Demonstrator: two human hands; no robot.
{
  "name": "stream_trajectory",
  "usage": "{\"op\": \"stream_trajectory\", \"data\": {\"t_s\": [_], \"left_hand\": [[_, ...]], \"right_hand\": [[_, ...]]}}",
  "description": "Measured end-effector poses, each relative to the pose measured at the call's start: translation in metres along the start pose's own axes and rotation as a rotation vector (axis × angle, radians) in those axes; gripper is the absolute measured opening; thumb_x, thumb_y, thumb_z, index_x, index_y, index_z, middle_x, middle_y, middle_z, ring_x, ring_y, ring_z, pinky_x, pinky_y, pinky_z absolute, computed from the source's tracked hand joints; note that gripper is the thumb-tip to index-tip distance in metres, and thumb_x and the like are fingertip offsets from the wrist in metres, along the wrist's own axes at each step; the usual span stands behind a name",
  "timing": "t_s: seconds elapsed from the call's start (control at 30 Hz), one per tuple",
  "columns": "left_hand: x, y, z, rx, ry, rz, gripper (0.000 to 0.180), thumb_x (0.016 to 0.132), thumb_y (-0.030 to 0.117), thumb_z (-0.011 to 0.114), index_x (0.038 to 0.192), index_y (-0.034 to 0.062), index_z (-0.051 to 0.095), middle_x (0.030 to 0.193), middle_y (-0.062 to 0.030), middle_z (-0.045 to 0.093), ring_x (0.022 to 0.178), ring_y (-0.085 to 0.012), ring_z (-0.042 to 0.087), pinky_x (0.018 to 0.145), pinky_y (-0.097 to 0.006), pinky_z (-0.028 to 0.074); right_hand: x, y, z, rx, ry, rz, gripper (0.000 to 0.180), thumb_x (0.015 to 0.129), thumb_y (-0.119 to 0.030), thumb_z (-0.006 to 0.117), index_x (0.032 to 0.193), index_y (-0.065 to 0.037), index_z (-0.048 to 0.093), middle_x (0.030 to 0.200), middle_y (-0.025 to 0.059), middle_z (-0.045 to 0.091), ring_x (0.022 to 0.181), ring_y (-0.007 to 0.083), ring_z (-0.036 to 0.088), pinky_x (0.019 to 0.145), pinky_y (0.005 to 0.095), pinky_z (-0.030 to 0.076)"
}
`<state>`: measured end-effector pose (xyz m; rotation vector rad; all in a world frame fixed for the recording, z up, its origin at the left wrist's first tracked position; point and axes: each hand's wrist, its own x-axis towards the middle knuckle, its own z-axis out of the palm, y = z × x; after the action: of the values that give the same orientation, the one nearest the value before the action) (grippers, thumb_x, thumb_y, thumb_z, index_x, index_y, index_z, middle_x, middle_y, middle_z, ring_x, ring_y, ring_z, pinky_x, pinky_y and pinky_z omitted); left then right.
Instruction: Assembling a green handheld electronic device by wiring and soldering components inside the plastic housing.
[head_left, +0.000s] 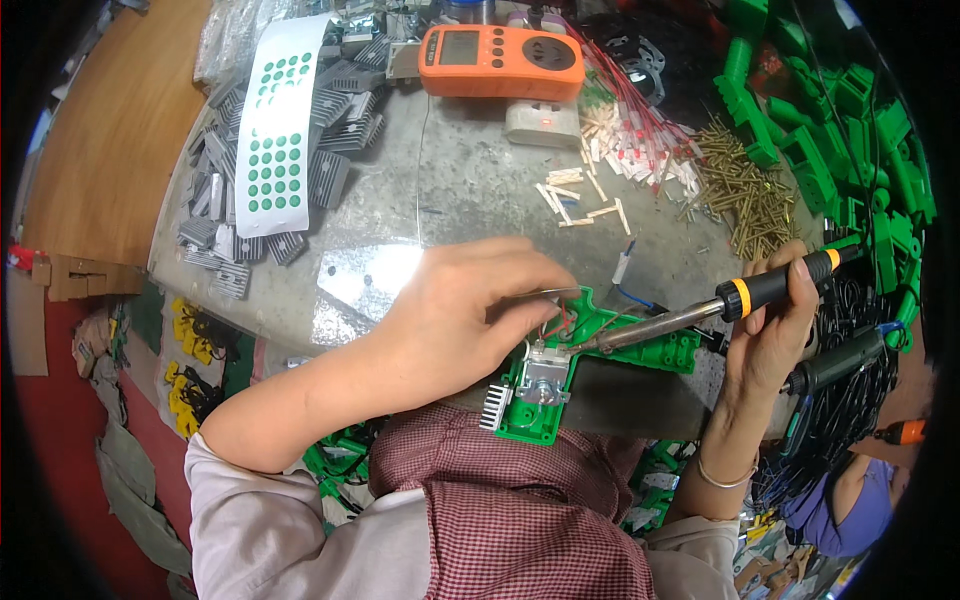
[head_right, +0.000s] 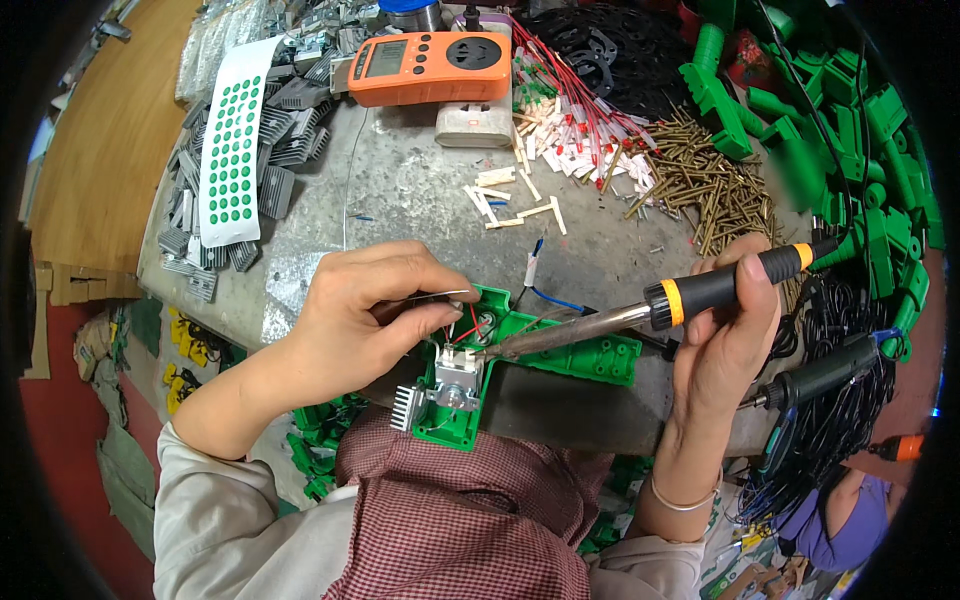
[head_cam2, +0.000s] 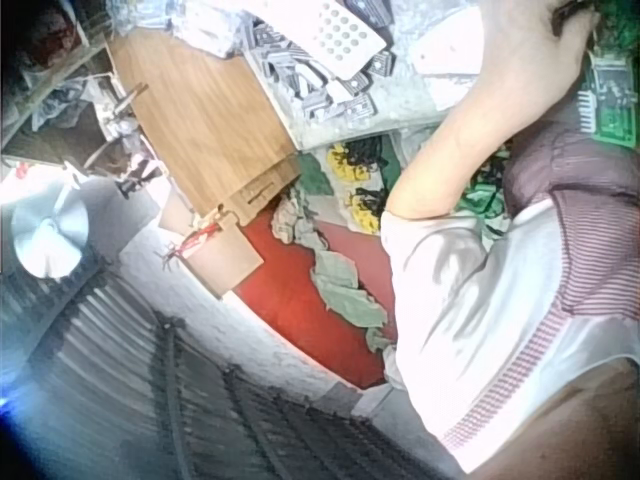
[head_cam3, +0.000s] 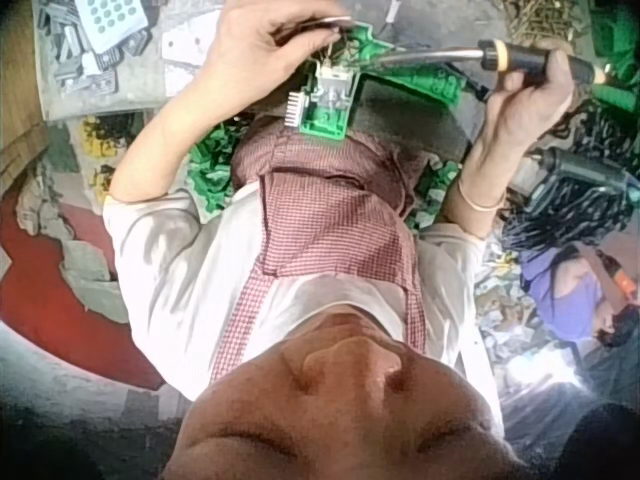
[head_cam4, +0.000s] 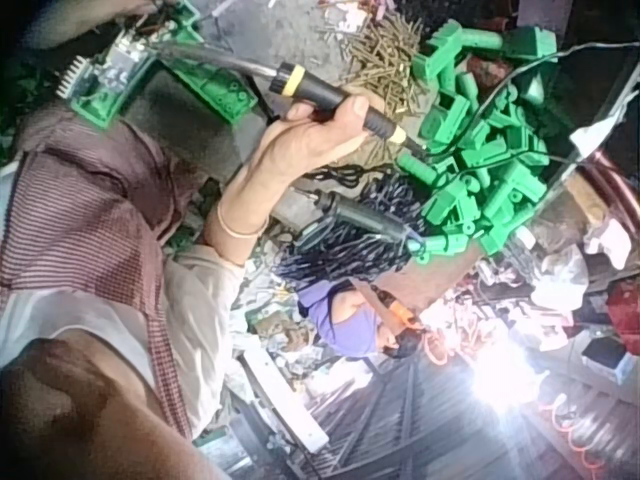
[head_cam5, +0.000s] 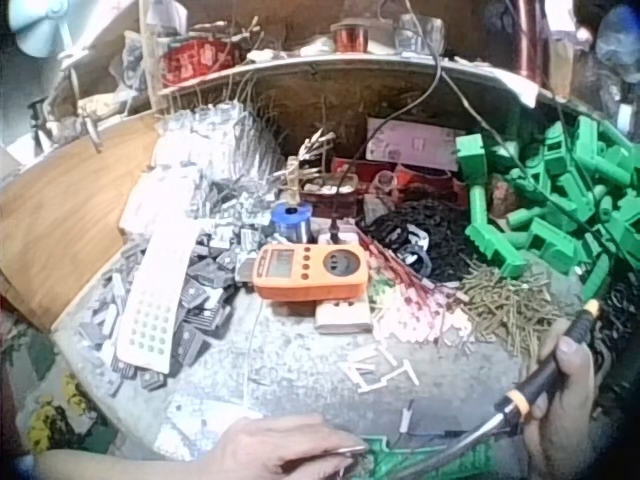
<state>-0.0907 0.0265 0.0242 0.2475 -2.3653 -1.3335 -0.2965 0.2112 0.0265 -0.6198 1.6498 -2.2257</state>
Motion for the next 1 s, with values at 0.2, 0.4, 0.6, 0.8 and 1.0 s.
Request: {"op": "stream_trajectory", "data": {"t_s": [0.2,0.4,0.6,0.8,1.0], "left_hand": [[-0.001,-0.001,0.0,0.014,0.011,0.022,0.018,0.08,-0.002,0.071,0.097,0.0027,0.071,0.083,-0.0065,0.067,0.064,-0.0134,0.058,0.053,-0.026,0.042],[-0.001,-0.001,0.001,0.019,0.016,0.023,0.018,0.08,-0.002,0.071,0.097,0.003,0.071,0.082,-0.0063,0.067,0.064,-0.0125,0.058,0.053,-0.026,0.041],[-0.001,0.002,0.0,0.031,0.007,0.012,0.018,0.08,-0.002,0.072,0.097,0.0029,0.071,0.083,-0.0056,0.067,0.062,-0.0112,0.055,0.052,-0.025,0.039],[-0.001,0.002,0.0,0.045,0.006,0.006,0.019,0.079,-0.001,0.072,0.098,0.0031,0.07,0.084,-0.0051,0.067,0.06,-0.01,0.053,0.051,-0.025,0.039],[-0.002,0.002,0.0,0.051,0.005,0.009,0.02,0.08,0.0,0.072,0.1,0.0034,0.069,0.087,-0.0054,0.067,0.062,-0.0109,0.054,0.052,-0.025,0.041]], "right_hand": [[-0.001,-0.002,0.002,0.025,0.02,0.036,0.023,0.098,-0.026,0.052,0.088,-0.005,0.047,0.058,-0.0013,0.037,0.047,0.0057,0.033,0.048,0.0209,0.028],[0.001,0.004,-0.003,0.035,0.064,-0.004,0.028,0.093,-0.029,0.059,0.09,-0.002,0.055,0.068,0.0054,0.052,0.041,0.0053,0.034,0.04,0.0197,0.029],[0.0,0.004,-0.006,0.029,0.045,0.008,0.028,0.093,-0.03,0.059,0.09,-0.002,0.055,0.068,0.006,0.053,0.042,0.0058,0.036,0.04,0.0199,0.029],[-0.003,0.003,-0.002,0.029,0.01,0.009,0.028,0.093,-0.031,0.059,0.089,-0.003,0.054,0.068,0.0064,0.053,0.043,0.0063,0.038,0.041,0.0199,0.029],[-0.003,0.002,0.0,0.02,0.004,0.001,0.029,0.092,-0.031,0.059,0.091,-0.003,0.053,0.067,0.0059,0.052,0.043,0.0063,0.037,0.041,0.0198,0.029]]}}
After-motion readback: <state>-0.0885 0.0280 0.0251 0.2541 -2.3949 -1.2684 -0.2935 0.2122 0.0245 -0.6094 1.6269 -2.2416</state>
